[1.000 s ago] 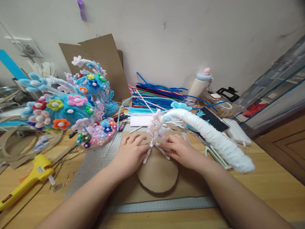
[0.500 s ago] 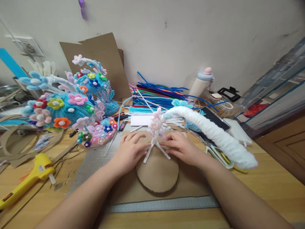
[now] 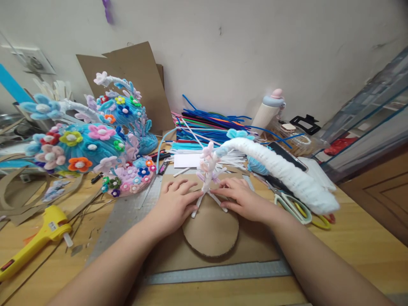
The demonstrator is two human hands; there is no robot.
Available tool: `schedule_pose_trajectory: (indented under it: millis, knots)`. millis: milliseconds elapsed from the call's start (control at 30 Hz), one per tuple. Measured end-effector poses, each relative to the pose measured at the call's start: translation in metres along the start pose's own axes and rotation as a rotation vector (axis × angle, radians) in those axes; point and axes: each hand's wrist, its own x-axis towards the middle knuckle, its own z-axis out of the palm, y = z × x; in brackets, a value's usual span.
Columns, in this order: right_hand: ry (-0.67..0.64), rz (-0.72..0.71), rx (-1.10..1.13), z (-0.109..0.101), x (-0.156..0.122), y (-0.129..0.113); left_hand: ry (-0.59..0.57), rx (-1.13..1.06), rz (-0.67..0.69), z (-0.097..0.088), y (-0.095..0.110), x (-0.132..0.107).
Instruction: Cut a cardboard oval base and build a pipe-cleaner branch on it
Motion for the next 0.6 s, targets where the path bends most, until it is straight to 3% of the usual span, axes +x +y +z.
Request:
schedule_pose_trajectory:
  millis: [300, 600]
  knots:
    - [0.021, -0.043, -0.012, 0.006, -0.003, 0.009, 0.039, 0.012, 0.001, 0.001, 0.004, 0.003]
    - [-0.008, 0.056, 0.006, 0.002, 0.000, 0.004, 0.028, 0.026, 0.003, 0.001, 0.003, 0.003]
